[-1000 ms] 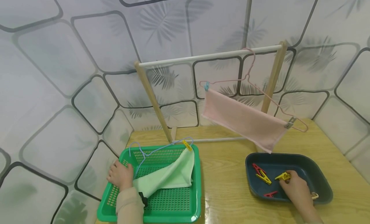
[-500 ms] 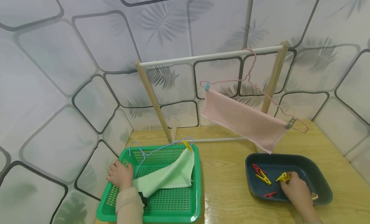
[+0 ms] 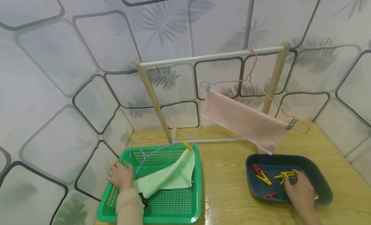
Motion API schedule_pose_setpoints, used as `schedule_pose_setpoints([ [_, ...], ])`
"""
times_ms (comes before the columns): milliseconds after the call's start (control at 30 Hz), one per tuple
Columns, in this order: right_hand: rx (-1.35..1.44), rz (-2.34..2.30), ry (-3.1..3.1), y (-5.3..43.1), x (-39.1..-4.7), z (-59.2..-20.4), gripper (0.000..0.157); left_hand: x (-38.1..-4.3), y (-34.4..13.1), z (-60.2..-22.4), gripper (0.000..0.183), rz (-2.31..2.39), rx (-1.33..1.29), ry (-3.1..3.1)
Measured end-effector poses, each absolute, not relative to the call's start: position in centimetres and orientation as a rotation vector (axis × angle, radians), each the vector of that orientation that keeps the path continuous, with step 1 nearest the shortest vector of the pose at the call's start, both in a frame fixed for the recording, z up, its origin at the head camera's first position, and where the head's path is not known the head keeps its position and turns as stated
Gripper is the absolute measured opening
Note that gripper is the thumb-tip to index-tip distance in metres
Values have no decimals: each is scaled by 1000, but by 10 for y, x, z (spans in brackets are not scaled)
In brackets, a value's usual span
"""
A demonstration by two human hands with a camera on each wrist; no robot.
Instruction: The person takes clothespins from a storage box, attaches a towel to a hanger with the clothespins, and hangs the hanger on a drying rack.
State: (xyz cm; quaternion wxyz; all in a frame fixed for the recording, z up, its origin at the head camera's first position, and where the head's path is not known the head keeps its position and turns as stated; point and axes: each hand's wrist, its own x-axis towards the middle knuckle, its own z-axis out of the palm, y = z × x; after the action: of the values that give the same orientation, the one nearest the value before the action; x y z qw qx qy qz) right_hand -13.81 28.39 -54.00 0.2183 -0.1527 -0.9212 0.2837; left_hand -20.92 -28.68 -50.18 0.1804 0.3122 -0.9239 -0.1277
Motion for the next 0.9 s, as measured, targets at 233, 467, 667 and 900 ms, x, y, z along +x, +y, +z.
schedule_pose_setpoints([
  [233, -391, 712, -2584, 282, -131, -541, 38, -208, -285, -501, 46, -361, 872, -2609],
  [467, -395, 743, -2638, 283, -135, -543, 45, -208, -286, -500, 46, -376, 872, -2601],
  [667, -376, 743, -2635, 283, -134, -541, 44, -210, -285, -498, 44, -391, 863, -2578],
  [900, -399, 752, -2646, 284, -133, -543, 42, -211, -282, -498, 26, -493, 739, -2456],
])
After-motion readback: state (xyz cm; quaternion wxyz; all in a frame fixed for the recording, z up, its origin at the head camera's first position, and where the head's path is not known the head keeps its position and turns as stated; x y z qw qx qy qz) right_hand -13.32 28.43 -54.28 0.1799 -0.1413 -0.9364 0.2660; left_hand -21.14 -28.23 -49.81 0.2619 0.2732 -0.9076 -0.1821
